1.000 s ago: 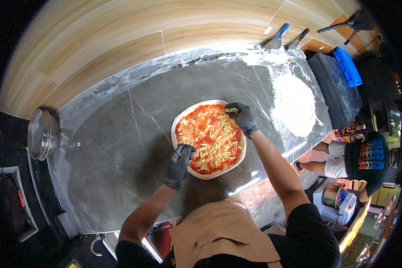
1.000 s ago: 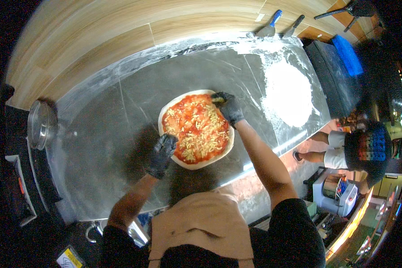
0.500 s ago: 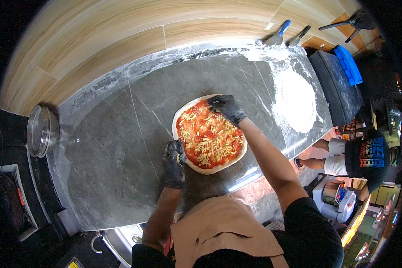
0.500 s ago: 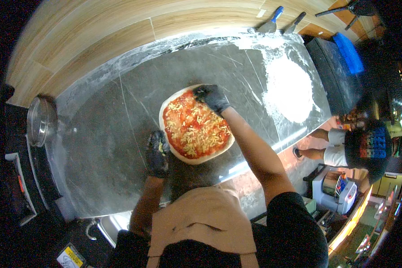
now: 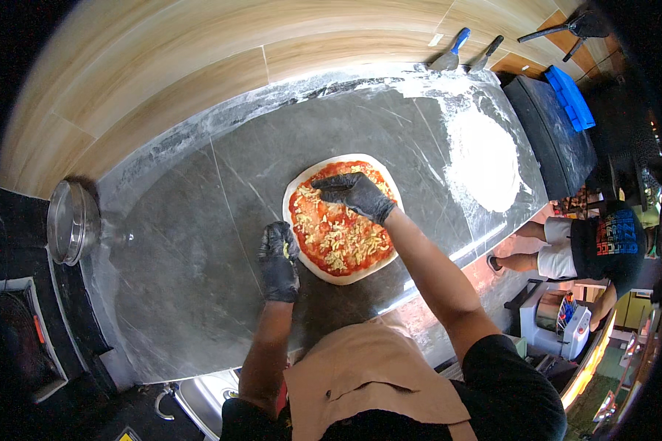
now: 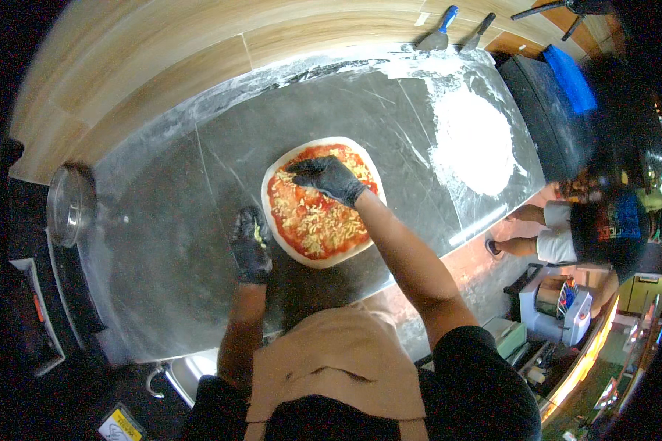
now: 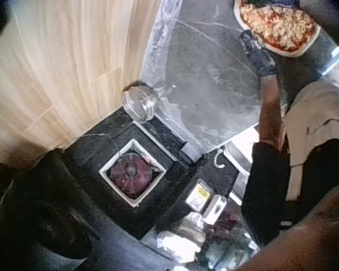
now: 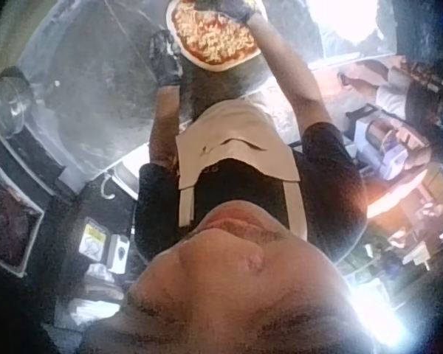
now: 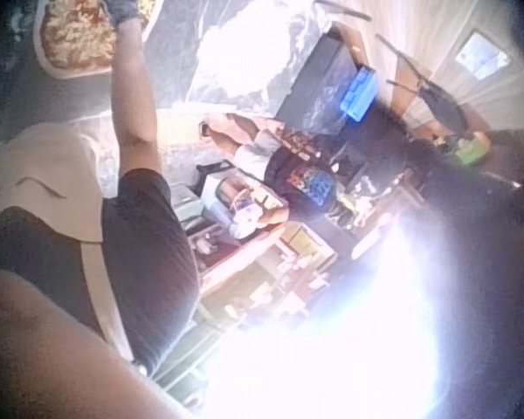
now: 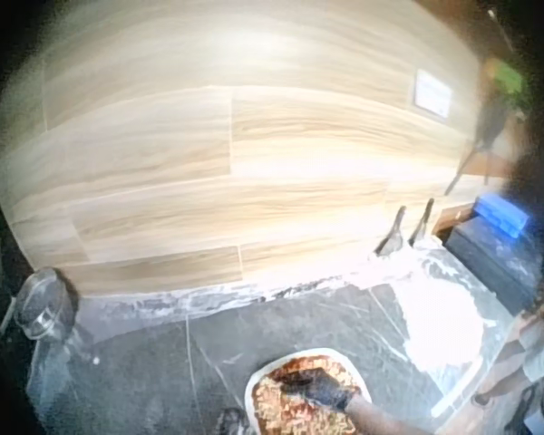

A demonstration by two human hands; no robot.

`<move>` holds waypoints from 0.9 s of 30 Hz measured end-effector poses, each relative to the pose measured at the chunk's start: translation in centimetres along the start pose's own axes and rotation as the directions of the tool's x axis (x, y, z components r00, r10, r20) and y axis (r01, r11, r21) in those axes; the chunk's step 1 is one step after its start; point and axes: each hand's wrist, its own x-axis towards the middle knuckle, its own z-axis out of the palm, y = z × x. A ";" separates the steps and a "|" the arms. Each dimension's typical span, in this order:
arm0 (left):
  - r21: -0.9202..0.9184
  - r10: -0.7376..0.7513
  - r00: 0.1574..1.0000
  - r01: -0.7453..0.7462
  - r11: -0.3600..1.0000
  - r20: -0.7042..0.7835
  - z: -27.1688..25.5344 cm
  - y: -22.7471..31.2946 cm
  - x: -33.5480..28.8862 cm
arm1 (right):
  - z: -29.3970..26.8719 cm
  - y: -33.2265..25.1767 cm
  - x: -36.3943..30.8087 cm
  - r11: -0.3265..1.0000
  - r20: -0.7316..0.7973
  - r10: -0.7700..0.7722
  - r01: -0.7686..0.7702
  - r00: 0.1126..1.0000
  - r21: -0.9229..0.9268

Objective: The person retrieves a container of shredded cheese from a refrigerator, then spreads tomato sauce and cheese onto a pizza base. They add sliced olives, green peppers, red onions, mushrooms, and ham to the pizza.

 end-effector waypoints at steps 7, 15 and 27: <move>0.399 0.210 0.880 -0.391 0.829 0.426 6.9 -3.5 -2.1 | 4.9 -1.3 -5.8 0.897 -0.214 0.128 -0.021 0.968 0.442; 0.466 0.246 0.445 -0.884 -0.029 0.861 9.6 -3.2 1.7 | 3.2 1.0 -10.9 0.953 -0.201 0.216 -0.162 0.956 0.255; 0.709 0.222 0.850 -0.523 0.474 0.478 3.7 0.1 6.3 | -3.4 4.6 -1.3 0.980 -0.438 0.197 -0.164 0.877 0.111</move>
